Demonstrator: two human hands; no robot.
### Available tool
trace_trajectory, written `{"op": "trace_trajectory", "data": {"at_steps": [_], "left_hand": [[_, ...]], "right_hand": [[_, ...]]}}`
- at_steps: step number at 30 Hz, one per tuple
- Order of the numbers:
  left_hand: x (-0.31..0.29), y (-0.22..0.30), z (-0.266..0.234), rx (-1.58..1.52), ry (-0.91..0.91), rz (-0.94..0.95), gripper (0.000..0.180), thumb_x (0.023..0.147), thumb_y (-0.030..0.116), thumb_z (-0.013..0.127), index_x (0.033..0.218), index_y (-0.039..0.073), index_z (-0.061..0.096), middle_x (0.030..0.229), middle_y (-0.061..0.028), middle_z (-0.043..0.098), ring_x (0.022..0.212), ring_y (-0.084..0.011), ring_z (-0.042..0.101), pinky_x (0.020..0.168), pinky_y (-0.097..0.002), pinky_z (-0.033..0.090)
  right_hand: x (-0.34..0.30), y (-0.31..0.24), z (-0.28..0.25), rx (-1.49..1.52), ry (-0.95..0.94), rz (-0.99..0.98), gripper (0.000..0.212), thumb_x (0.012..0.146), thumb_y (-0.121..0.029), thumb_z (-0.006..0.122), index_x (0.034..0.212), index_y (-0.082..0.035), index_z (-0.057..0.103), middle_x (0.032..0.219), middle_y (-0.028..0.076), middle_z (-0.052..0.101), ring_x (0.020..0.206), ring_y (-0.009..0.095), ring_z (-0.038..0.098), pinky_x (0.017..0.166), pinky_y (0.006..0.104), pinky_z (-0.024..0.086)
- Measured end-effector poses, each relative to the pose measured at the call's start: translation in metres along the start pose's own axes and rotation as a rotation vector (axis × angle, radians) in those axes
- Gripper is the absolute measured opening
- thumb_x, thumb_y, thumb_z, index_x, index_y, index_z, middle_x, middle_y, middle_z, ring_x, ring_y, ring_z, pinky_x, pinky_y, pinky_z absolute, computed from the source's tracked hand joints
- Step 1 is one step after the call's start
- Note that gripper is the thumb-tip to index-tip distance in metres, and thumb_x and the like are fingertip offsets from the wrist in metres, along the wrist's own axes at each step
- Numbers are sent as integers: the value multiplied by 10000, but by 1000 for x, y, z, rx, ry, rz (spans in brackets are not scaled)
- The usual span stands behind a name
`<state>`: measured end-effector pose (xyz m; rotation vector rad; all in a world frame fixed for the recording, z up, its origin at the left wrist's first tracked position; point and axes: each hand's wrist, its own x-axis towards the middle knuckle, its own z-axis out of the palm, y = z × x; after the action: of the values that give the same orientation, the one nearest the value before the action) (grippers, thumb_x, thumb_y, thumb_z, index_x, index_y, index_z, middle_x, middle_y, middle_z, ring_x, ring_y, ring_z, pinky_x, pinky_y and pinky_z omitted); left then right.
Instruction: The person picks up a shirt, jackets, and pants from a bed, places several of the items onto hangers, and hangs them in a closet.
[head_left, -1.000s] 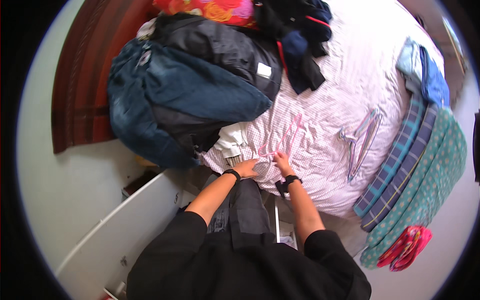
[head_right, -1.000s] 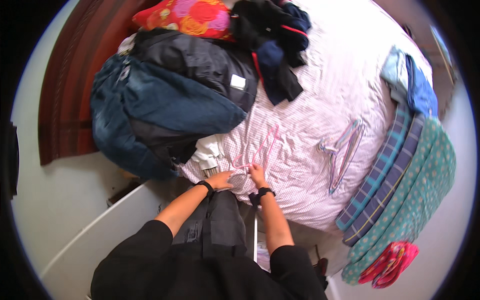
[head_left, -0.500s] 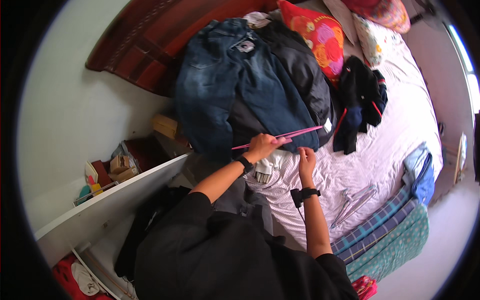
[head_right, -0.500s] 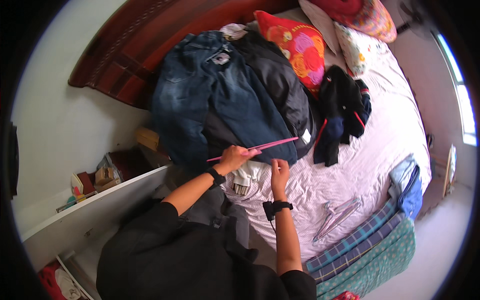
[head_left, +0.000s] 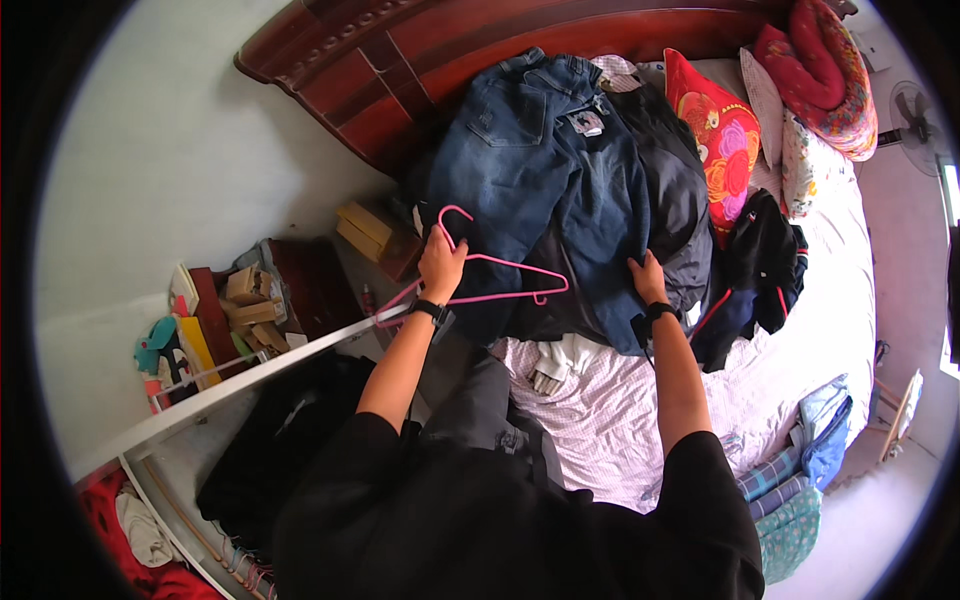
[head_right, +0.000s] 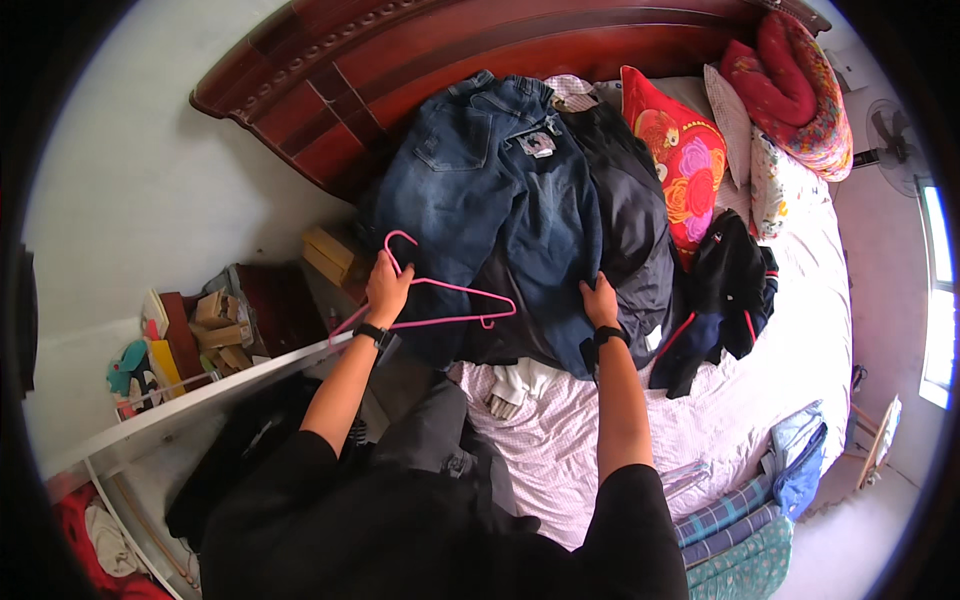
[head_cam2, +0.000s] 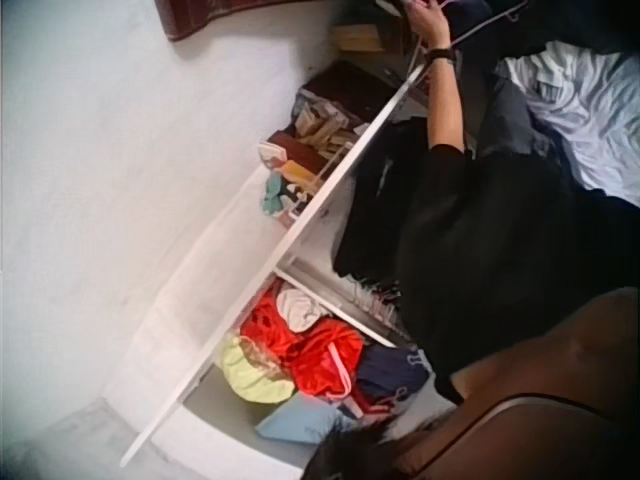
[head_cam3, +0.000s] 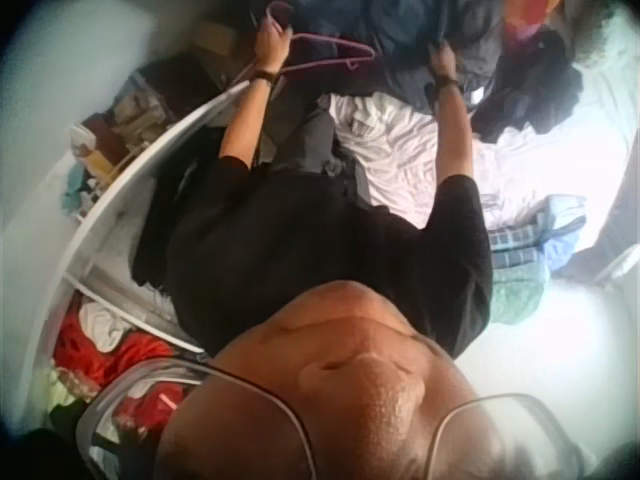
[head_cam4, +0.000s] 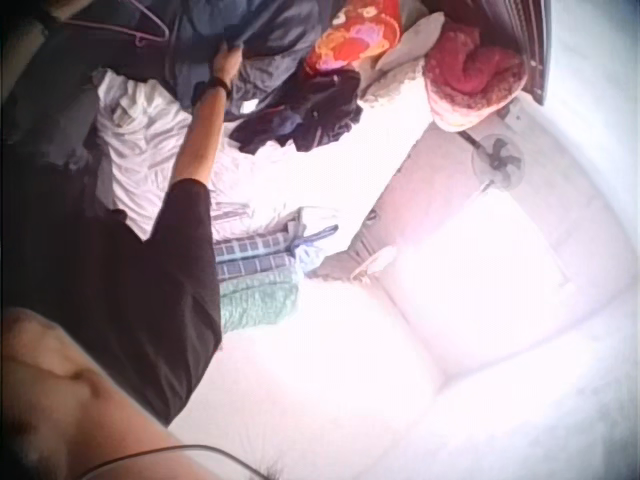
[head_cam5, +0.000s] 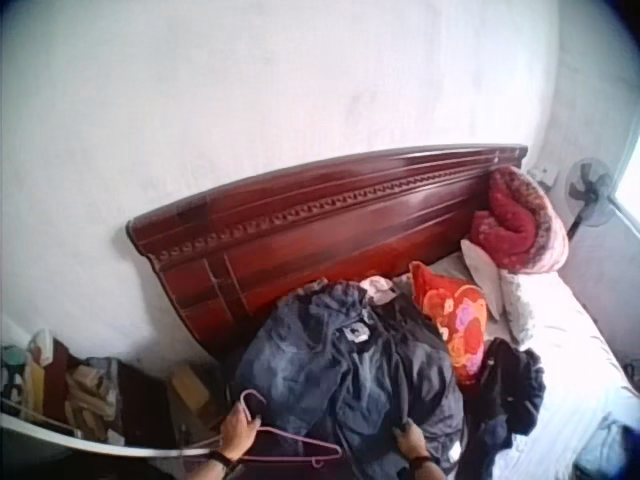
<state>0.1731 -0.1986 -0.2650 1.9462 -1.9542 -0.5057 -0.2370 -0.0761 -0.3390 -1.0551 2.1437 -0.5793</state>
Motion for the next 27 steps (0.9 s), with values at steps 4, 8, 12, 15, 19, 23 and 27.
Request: {"op": "trace_trajectory", "data": {"at_steps": [4,8,12,15,19,23,27], "left_hand": [[-10,-2,-7,58,-34,-42,290,836,306,677,874,35,582,814,-169,677,770,-403,654,658,-507,517],[-54,12,-59,-67,-267,96,263,801,314,717,779,73,613,719,-136,667,734,-358,662,631,-472,514],[-119,13,-97,108,-816,414,236,745,305,749,800,89,673,702,-120,663,740,-316,667,677,-430,528],[-158,-13,-88,25,-837,318,293,797,382,698,776,90,710,726,-123,670,737,-313,663,692,-425,526],[-189,7,-91,70,-749,364,327,804,395,698,711,82,702,638,-106,646,639,-272,649,609,-366,494],[-207,70,-82,67,-968,483,361,765,428,711,698,75,682,674,-128,649,680,-314,652,651,-403,505],[-218,101,-86,96,-1059,509,296,760,360,723,764,66,689,710,-131,665,691,-327,648,646,-383,508]], "right_hand": [[-68,7,-21,214,2,-188,402,811,-197,591,1166,-9,580,1025,245,653,1014,395,619,877,418,467],[-185,53,-48,527,-102,3,291,836,-120,580,1085,27,617,865,-10,608,797,98,538,734,266,451],[-333,149,-52,498,62,239,215,797,-195,567,805,15,608,673,-30,531,639,97,468,580,284,374],[-446,210,-41,290,33,483,340,740,-261,618,921,27,645,759,78,645,726,192,604,695,335,469],[-545,343,8,37,-203,938,361,685,-276,668,899,15,649,739,158,665,701,295,660,657,393,510],[-522,404,30,-179,-70,278,258,759,-268,631,854,-29,613,665,154,635,663,312,647,577,424,491],[-374,284,23,69,234,347,420,784,-196,628,1147,12,591,1053,231,654,1020,379,614,879,423,493]]}}
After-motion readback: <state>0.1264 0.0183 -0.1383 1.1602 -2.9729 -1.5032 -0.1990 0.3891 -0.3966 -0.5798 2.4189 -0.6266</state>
